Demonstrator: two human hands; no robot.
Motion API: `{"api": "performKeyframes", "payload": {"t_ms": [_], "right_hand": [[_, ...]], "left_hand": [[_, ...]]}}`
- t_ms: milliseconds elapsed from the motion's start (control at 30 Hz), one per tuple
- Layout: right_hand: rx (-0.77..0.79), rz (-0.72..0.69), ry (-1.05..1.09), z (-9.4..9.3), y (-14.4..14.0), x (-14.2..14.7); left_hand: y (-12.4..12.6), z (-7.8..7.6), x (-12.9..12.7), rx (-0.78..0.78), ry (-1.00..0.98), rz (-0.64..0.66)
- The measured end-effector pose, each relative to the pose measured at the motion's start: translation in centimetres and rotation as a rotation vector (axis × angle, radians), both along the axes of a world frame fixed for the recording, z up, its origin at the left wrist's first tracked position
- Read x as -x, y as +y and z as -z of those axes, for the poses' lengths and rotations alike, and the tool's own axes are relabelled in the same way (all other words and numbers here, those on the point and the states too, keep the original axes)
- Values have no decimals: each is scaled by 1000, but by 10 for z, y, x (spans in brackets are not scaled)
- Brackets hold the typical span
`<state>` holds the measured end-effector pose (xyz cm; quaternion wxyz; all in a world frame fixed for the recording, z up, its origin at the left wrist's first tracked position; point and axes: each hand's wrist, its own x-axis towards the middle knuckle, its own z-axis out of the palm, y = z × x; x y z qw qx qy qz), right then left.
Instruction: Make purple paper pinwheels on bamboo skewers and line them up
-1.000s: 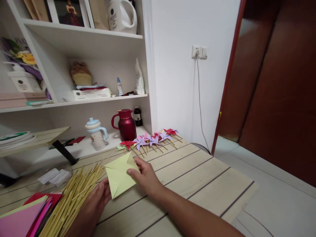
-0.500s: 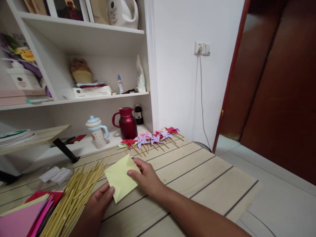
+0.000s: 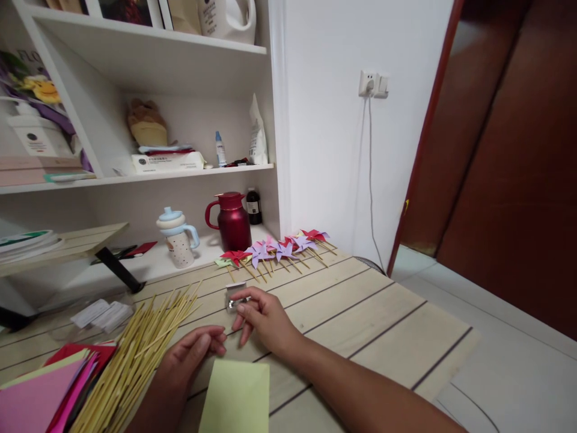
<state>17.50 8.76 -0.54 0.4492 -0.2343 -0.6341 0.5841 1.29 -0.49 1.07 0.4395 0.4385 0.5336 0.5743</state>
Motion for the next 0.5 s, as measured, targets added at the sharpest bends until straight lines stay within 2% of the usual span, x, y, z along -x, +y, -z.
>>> {"api": "performKeyframes", "payload": {"t_ms": [167,300,400,500], "right_hand": [[-35,-33,-103,2,1,-2],[-90,-108,-243,2,-4,-8],[-279,-184,-404,2,-10,-8],[-515,-200,-587,6,-15,-2]], "left_hand": [[5,5,-2,-15,-54,-6],[13,16,7,-31,-162,-101],[18,23,19,-58,-243,-205],[19,27,25,-77,-284,-245]]}}
